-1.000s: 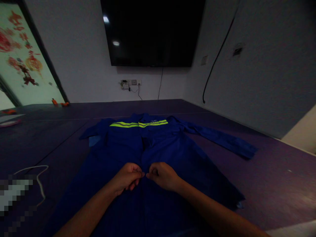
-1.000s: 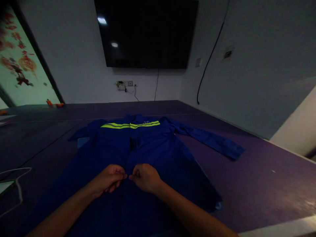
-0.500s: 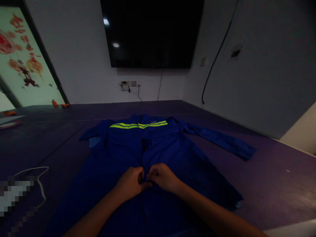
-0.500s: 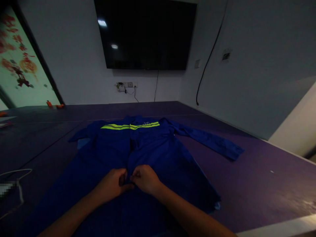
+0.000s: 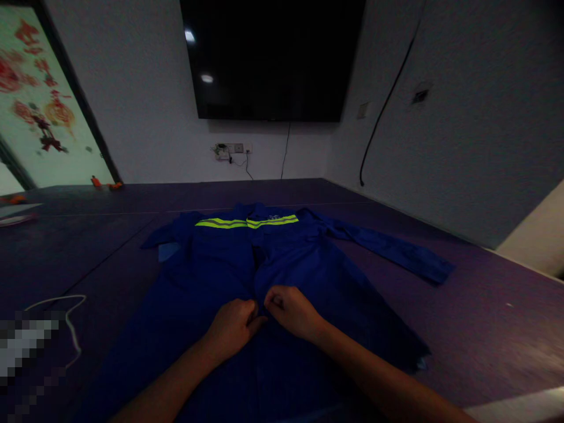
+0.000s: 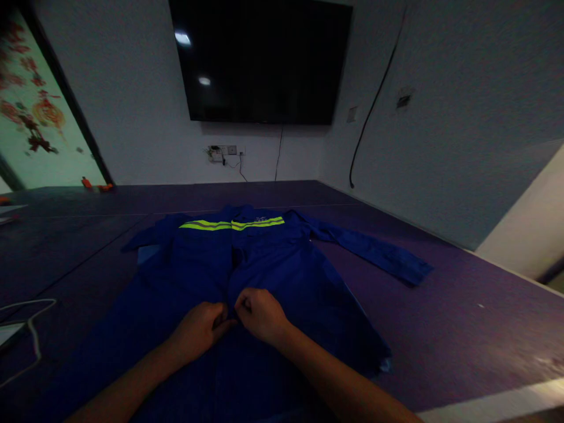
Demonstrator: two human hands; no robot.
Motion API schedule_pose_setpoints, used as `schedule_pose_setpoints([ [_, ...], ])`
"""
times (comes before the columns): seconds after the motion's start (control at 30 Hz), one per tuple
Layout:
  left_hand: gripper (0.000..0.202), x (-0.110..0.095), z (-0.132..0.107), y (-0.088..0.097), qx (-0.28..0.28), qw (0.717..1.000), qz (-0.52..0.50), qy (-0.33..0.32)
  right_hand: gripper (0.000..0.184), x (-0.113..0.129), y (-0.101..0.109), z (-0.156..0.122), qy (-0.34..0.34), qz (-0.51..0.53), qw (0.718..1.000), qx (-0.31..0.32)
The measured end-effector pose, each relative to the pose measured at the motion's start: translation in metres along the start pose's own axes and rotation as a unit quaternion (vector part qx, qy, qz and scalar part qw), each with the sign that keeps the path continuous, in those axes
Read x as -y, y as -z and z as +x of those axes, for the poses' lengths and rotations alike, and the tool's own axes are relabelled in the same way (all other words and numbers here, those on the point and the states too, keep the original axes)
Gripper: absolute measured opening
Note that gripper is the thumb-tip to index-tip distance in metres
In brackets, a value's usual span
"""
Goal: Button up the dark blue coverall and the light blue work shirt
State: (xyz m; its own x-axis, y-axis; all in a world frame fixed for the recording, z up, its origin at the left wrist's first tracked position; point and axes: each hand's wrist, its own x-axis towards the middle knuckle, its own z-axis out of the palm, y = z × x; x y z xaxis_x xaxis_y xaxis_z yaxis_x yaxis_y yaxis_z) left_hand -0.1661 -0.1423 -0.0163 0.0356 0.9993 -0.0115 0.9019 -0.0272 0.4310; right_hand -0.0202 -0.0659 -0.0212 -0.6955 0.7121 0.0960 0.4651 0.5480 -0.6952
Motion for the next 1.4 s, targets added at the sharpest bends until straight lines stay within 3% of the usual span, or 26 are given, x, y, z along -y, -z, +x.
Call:
schedule_pose_setpoints([
  [0.17, 0.025, -0.001, 0.000, 0.001, 0.008, 1.000, -0.025, 0.007, 0.042, 0.010, 0.013, -0.004, 0.089, -0.080, 0.992, 0.047],
  [0.37, 0.023, 0.001, 0.000, 0.000, -0.004, 1.000, -0.025, 0.007, 0.026, 0.012, 0.014, -0.007, 0.111, -0.172, 0.976, 0.068],
  [0.6, 0.023, -0.001, 0.000, 0.002, -0.006, 0.999, -0.030, 0.012, 0.022, 0.013, 0.016, -0.008, 0.108, -0.237, 0.963, 0.072],
  [1.4, 0.018, 0.003, 0.001, -0.003, -0.007, 0.998, -0.054, -0.007, 0.020, 0.012, 0.020, -0.009, 0.152, -0.299, 0.934, 0.123],
])
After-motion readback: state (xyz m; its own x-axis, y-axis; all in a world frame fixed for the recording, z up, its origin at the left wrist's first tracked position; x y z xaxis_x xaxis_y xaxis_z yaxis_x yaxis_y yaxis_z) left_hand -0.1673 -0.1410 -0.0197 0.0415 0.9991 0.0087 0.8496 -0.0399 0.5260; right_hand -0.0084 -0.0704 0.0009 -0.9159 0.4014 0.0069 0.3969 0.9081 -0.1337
